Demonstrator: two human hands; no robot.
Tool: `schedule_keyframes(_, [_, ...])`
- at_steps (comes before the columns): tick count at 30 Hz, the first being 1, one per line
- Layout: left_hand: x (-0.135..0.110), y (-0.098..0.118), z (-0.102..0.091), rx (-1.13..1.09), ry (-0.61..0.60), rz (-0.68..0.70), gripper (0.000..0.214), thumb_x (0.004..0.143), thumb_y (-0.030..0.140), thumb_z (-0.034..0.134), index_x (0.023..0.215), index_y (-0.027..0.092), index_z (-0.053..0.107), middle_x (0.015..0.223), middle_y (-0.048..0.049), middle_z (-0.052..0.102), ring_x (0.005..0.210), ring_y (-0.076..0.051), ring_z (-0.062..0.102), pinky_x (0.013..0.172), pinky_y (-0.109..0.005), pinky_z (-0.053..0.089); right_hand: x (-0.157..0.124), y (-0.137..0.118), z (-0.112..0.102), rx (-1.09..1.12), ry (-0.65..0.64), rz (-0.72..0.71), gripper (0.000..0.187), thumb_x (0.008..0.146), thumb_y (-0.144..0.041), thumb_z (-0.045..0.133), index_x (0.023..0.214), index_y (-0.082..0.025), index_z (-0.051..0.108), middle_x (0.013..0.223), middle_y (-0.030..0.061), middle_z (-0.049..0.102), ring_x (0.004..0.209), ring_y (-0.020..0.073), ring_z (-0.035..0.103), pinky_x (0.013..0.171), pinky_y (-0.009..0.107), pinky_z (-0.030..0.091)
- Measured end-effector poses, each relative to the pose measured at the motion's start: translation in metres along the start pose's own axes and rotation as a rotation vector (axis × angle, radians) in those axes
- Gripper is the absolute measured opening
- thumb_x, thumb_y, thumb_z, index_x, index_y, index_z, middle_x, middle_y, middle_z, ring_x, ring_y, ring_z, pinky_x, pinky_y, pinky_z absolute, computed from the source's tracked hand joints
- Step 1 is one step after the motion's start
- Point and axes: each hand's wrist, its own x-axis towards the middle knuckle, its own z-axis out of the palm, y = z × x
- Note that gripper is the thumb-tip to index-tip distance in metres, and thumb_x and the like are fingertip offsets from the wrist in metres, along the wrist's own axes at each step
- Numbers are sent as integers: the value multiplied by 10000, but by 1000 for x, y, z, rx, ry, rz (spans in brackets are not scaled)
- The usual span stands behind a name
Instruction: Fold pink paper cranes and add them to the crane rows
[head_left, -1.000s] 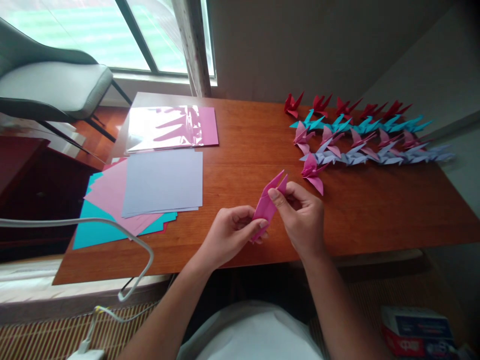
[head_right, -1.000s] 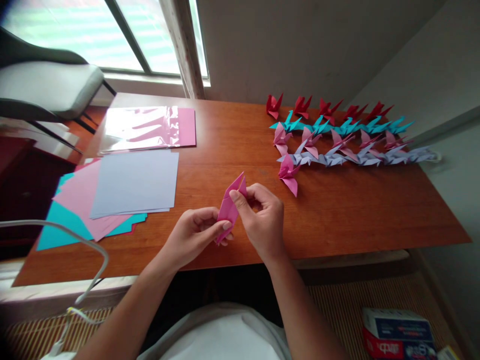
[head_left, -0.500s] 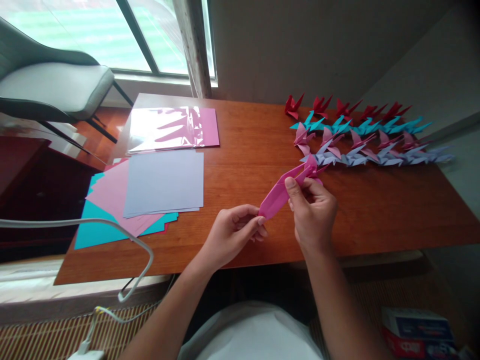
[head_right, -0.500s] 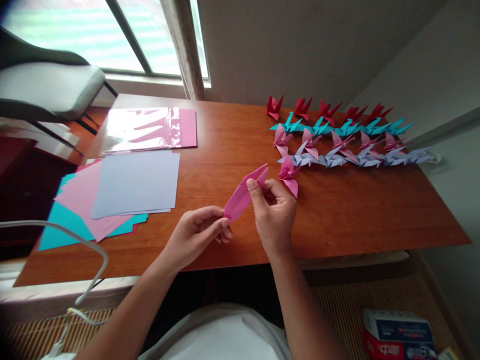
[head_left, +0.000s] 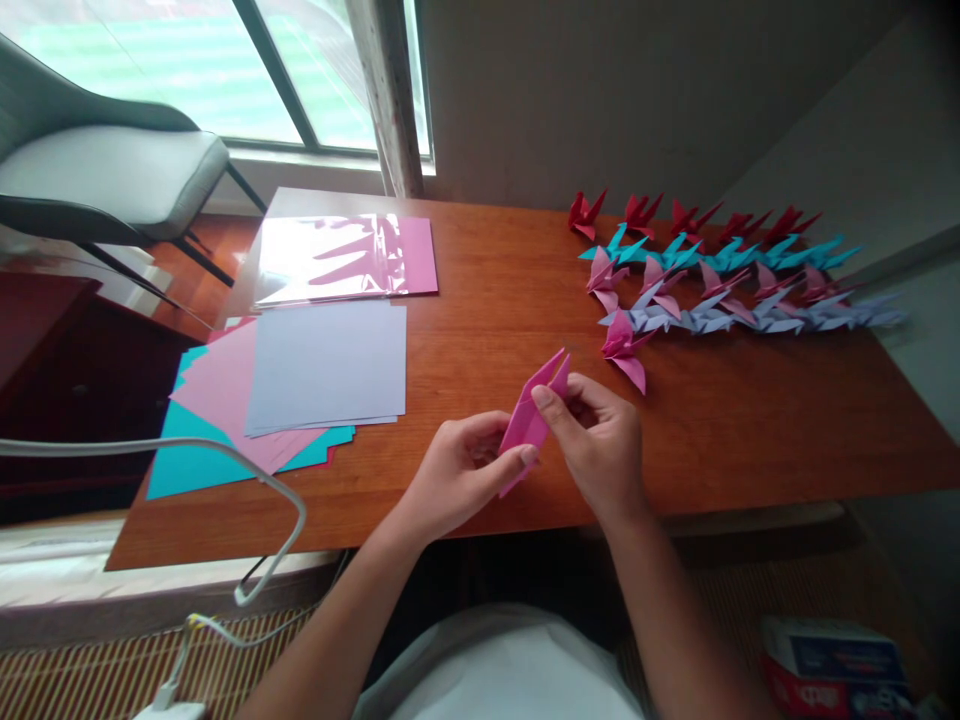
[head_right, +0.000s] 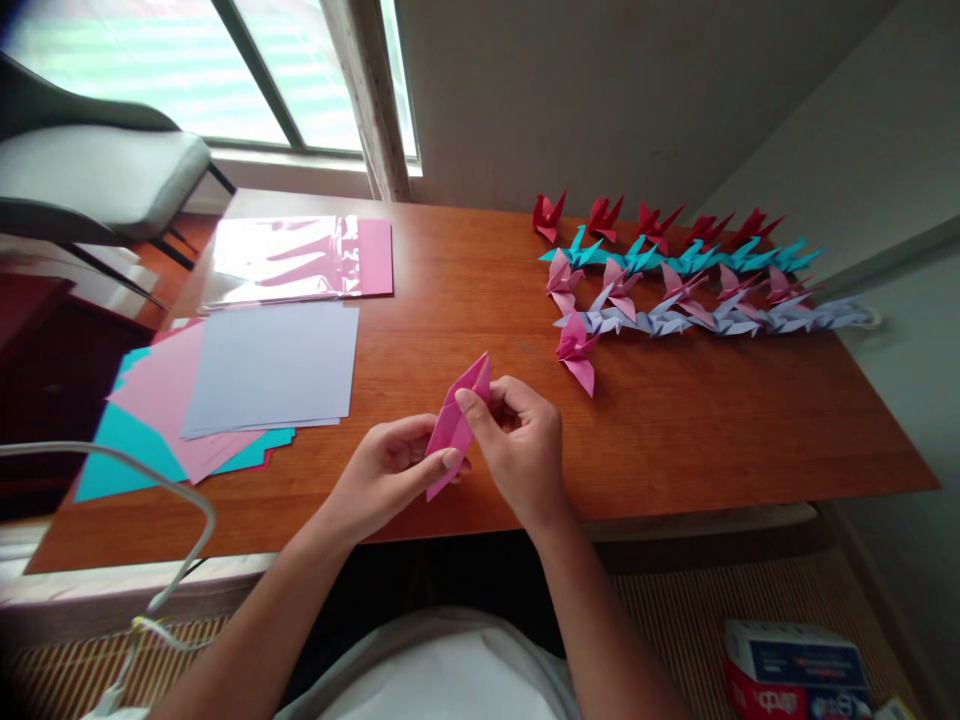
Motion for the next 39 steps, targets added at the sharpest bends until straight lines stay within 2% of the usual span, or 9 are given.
schedule_keyframes(3, [0, -2, -2, -21, 29, -13, 334, 827, 442, 764, 849, 115, 701, 717, -53, 708, 614, -136, 635, 576, -221, 495, -4, 2, 3, 19, -52, 24, 292, 849, -447, 735, 717, -202, 646, 648, -28, 569, 581, 115, 485, 537, 233, 406])
schedule_keyframes(8, [0, -2, -3, -61, 36, -11, 261, 842, 374, 765, 847, 122, 696, 697, -30, 697, 622, -120, 635, 580, -195, 487, -6, 10, -1, 10, -171, 31, 274, 840, -432, 744, 718, -201, 659, 685, -7, 626, 622, 138, 551, 587, 250, 457])
schedule_keyframes(11, [0, -1, -2, -69, 23, -2, 229, 859, 344, 750, 860, 122, 696, 708, -15, 681, 637, -106, 627, 598, -182, 480, -6, 11, -3, -28, -124, 6, 246, 855, -388, 734, 716, -195, 674, 675, -10, 630, 604, 127, 543, 580, 247, 451])
schedule_keyframes(15, [2, 0, -1, -57, 24, 4, 206, 859, 325, 744, 857, 126, 691, 723, -10, 678, 649, -106, 615, 614, -187, 474, -5, 9, -3, 52, -121, 57, 201, 835, -367, 748, 743, -197, 694, 675, -9, 656, 596, 133, 574, 557, 245, 462])
schedule_keyframes(20, [3, 2, -4, 41, 114, 23, 150, 817, 265, 777, 813, 127, 718, 714, 3, 662, 676, -99, 570, 615, -177, 420, -2, 7, -17, 148, -92, 9, 67, 826, -273, 750, 814, -216, 716, 760, -10, 664, 708, 145, 608, 642, 249, 489])
schedule_keyframes(26, [4, -3, -9, -251, 246, 75, 120, 769, 245, 827, 776, 157, 745, 676, 20, 652, 631, -79, 533, 601, -172, 416, -5, 6, -31, 104, -243, 45, 64, 826, -249, 738, 784, -209, 710, 751, -1, 664, 703, 152, 597, 638, 262, 474])
schedule_keyframes(30, [5, -6, -7, -310, 303, 123, 95, 799, 260, 816, 805, 176, 771, 699, 21, 666, 621, -58, 517, 585, -147, 407, -10, 7, -24, -28, -314, 76, 60, 844, -258, 722, 837, -204, 744, 783, 26, 711, 722, 173, 630, 666, 282, 498])
schedule_keyframes(36, [4, -3, -1, -223, 246, 143, 170, 735, 226, 863, 857, 164, 763, 778, -4, 711, 745, -120, 638, 730, -201, 512, -21, 10, -1, 55, -152, 111, 149, 866, -344, 735, 940, -220, 770, 874, 44, 763, 777, 199, 684, 722, 308, 539])
schedule_keyframes(39, [4, -3, -1, -205, 252, 141, 157, 744, 230, 852, 847, 156, 759, 770, -7, 709, 751, -126, 636, 724, -199, 505, -24, 8, 3, 30, -169, 97, 140, 876, -345, 725, 916, -215, 759, 841, 38, 757, 758, 193, 685, 710, 303, 541])
